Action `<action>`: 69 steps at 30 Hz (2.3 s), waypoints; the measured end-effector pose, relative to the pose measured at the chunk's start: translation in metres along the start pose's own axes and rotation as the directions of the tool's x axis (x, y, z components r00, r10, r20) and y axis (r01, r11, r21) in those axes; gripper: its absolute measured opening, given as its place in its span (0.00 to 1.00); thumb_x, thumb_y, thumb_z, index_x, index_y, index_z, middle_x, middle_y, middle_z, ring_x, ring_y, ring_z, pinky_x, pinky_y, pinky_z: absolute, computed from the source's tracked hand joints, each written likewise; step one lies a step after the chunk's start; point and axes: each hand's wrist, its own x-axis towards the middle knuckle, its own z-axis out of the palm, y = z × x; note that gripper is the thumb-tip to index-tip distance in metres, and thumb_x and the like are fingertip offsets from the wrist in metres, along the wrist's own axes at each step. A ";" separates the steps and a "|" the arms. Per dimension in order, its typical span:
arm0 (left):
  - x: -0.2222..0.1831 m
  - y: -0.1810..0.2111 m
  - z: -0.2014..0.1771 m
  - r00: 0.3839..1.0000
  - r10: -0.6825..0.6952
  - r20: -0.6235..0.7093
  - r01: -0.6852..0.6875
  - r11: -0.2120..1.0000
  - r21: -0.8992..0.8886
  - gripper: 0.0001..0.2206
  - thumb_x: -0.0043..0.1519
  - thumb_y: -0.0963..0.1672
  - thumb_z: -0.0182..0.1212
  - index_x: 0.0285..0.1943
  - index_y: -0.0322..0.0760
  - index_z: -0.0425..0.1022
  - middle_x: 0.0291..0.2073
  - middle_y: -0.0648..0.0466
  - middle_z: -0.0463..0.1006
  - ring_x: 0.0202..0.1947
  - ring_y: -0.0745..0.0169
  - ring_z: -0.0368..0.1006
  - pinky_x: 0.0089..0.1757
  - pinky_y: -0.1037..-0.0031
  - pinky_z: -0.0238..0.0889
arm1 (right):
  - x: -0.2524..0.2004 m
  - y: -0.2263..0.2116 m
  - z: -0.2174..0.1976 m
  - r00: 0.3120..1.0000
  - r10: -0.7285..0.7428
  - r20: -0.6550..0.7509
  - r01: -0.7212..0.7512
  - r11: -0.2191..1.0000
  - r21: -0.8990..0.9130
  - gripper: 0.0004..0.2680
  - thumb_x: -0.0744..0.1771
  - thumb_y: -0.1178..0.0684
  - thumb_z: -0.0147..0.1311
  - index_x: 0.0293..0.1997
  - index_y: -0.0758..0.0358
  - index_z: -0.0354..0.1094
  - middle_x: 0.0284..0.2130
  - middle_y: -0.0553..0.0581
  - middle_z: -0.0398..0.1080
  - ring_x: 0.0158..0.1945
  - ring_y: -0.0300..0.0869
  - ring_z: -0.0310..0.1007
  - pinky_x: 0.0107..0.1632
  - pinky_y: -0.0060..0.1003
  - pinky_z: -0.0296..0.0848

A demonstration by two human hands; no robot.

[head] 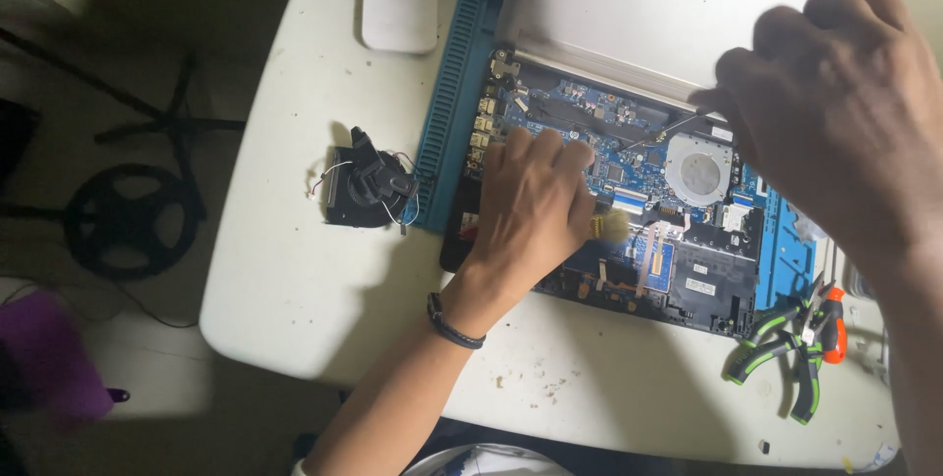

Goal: The person is performing internal repairs on a laptop, using a screwdriver to remove screws and adjusting internal components like cables and the motherboard.

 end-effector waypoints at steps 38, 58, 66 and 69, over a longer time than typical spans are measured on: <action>-0.003 -0.004 0.007 0.997 0.025 0.072 -0.028 0.999 0.047 0.09 0.57 0.38 0.58 0.44 0.40 0.74 0.33 0.52 0.70 0.35 0.52 0.62 0.36 0.64 0.54 | -0.004 0.004 0.014 0.996 -0.019 -0.082 0.043 0.951 0.305 0.13 0.68 0.31 0.59 0.53 0.38 0.75 0.49 0.42 0.73 0.47 0.41 0.72 0.53 0.32 0.78; 0.007 0.002 -0.007 0.998 0.044 -0.035 -0.046 0.998 -0.053 0.09 0.62 0.42 0.61 0.50 0.41 0.73 0.39 0.53 0.69 0.36 0.52 0.64 0.40 0.61 0.57 | -0.050 0.001 0.024 0.982 0.170 -0.077 -0.089 0.788 0.609 0.04 0.76 0.47 0.69 0.46 0.42 0.80 0.37 0.41 0.75 0.43 0.49 0.67 0.56 0.43 0.65; 0.010 0.006 -0.017 0.976 0.198 -0.087 -0.211 0.961 -0.181 0.05 0.68 0.45 0.55 0.47 0.44 0.75 0.42 0.59 0.75 0.39 0.55 0.64 0.43 0.64 0.51 | -0.092 -0.031 -0.014 0.896 0.424 0.135 -0.267 0.270 0.925 0.04 0.76 0.64 0.65 0.49 0.59 0.80 0.42 0.54 0.74 0.46 0.43 0.64 0.60 0.41 0.57; 0.010 0.006 -0.016 0.960 0.266 -0.084 -0.278 0.939 -0.205 0.06 0.70 0.46 0.56 0.49 0.44 0.75 0.40 0.59 0.75 0.38 0.57 0.62 0.42 0.66 0.49 | -0.097 -0.039 -0.012 0.861 0.451 0.234 -0.334 0.155 0.930 0.05 0.76 0.54 0.59 0.49 0.61 0.80 0.38 0.52 0.72 0.43 0.42 0.60 0.59 0.42 0.52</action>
